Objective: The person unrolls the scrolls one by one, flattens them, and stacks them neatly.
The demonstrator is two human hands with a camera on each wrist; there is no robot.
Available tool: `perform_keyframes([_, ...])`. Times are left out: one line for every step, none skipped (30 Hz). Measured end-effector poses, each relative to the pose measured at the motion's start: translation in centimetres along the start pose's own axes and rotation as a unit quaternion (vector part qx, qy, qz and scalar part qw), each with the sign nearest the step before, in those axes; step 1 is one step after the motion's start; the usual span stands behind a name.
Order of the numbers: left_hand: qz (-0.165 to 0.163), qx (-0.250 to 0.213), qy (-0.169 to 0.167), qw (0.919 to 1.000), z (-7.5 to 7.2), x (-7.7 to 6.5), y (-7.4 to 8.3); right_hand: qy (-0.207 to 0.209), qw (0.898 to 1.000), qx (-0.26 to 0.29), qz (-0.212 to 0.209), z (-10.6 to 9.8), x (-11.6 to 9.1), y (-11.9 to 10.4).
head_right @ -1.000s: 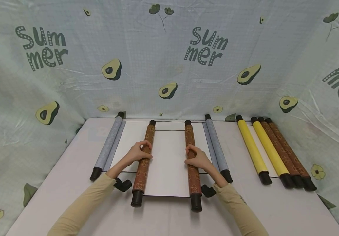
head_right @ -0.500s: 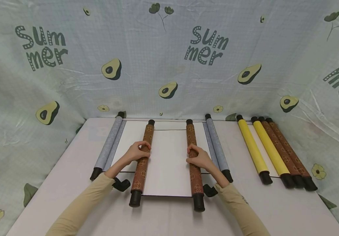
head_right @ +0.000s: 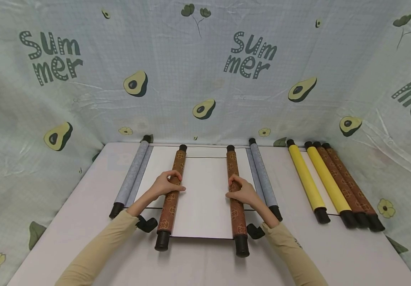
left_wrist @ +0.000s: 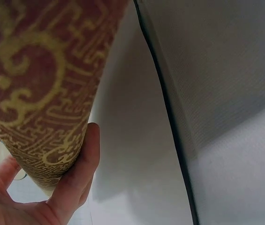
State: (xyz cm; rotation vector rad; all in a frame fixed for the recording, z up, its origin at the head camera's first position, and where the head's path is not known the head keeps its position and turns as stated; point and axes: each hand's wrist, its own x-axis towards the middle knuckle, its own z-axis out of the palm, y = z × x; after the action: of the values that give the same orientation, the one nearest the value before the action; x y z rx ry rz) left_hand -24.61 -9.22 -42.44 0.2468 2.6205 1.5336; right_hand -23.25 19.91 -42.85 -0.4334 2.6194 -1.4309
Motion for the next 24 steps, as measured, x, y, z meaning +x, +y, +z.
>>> perform_keyframes([0.001,0.0,0.0,1.0,0.01,0.02,-0.01,0.001,1.0,-0.001,-0.001,0.0,-0.04,-0.05])
perform_keyframes([0.002,0.0,0.0,1.0,0.02,0.01,-0.02,0.002,1.0,-0.001,-0.004,0.0,-0.06,-0.05])
perform_keyframes([0.003,-0.001,0.0,1.0,0.01,0.01,-0.02,0.001,1.0,-0.002,-0.007,-0.01,-0.08,-0.05])
perform_keyframes([0.005,0.0,-0.001,1.0,0.0,-0.01,-0.02,0.002,1.0,-0.001,-0.009,-0.01,-0.1,-0.06])
perform_keyframes([0.005,-0.002,-0.003,1.0,0.0,-0.02,-0.02,0.003,1.0,0.0,-0.012,-0.04,-0.14,-0.05])
perform_keyframes([0.006,-0.004,-0.005,1.0,-0.01,-0.04,-0.03,0.003,1.0,0.0,-0.014,-0.06,-0.16,-0.04])
perform_keyframes([0.006,-0.006,-0.007,0.9999,-0.02,-0.06,-0.03,0.004,1.0,0.001,-0.014,-0.09,-0.19,-0.04])
perform_keyframes([0.007,-0.006,-0.008,0.9999,-0.04,-0.1,-0.03,0.004,1.0,0.002,-0.013,-0.12,-0.19,-0.01])
perform_keyframes([0.008,-0.006,-0.009,0.9999,-0.03,-0.11,-0.07,0.003,1.0,0.002,-0.014,-0.18,-0.35,-0.39])
perform_keyframes([0.01,-0.005,-0.008,0.9999,-0.02,-0.09,-0.11,0.001,1.0,0.002,-0.014,-0.21,-0.36,-0.38])
perform_keyframes([0.012,-0.003,-0.008,0.9999,-0.01,-0.08,-0.16,0.0,1.0,0.001,-0.014,-0.23,-0.38,-0.38])
perform_keyframes([0.015,0.001,-0.008,0.9999,-0.03,-0.08,-0.19,-0.002,1.0,0.001,-0.014,-0.23,-0.36,-0.35])
perform_keyframes([0.017,0.003,-0.007,0.9998,-0.05,-0.07,-0.21,-0.003,1.0,0.001,-0.012,-0.26,-0.34,-0.29])
perform_keyframes([0.02,0.005,-0.007,0.9998,-0.07,-0.06,-0.26,-0.004,1.0,0.001,-0.011,-0.27,-0.32,-0.24])
perform_keyframes([0.023,0.009,-0.007,0.9997,-0.1,-0.06,-0.28,-0.004,1.0,0.0,-0.012,-0.29,-0.31,-0.2])
perform_keyframes([0.026,0.012,-0.007,0.9995,-0.14,-0.07,-0.31,-0.003,1.0,-0.001,-0.012,-0.26,-0.16,0.24])
perform_keyframes([0.028,0.016,-0.008,0.9994,-0.19,-0.08,-0.35,-0.004,1.0,0.001,-0.012,-0.26,-0.14,0.31])
perform_keyframes([0.029,0.017,-0.01,0.9994,-0.24,-0.1,-0.36,-0.005,1.0,-0.001,-0.016,-0.27,-0.09,0.41])
perform_keyframes([0.028,0.015,-0.011,0.9994,-0.26,-0.09,-0.37,-0.005,1.0,-0.001,-0.018,-0.28,-0.08,0.48])
perform_keyframes([0.028,0.016,-0.014,0.9994,-0.28,-0.1,-0.38,-0.004,1.0,-0.003,-0.019,-0.29,-0.08,0.51])
perform_keyframes([0.028,0.015,-0.016,0.9994,-0.3,-0.09,-0.35,-0.004,1.0,-0.006,-0.021,-0.3,-0.09,0.54])
perform_keyframes([0.027,0.013,-0.018,0.9994,-0.32,-0.09,-0.33,-0.003,1.0,-0.008,-0.022,-0.33,-0.09,0.57])
perform_keyframes([0.025,0.011,-0.019,0.9994,-0.34,-0.11,-0.29,-0.002,1.0,-0.01,-0.023,-0.35,-0.1,0.58])
perform_keyframes([0.023,0.009,-0.021,0.9995,-0.38,-0.11,-0.24,0.0,1.0,-0.015,-0.021,-0.37,-0.11,0.59])
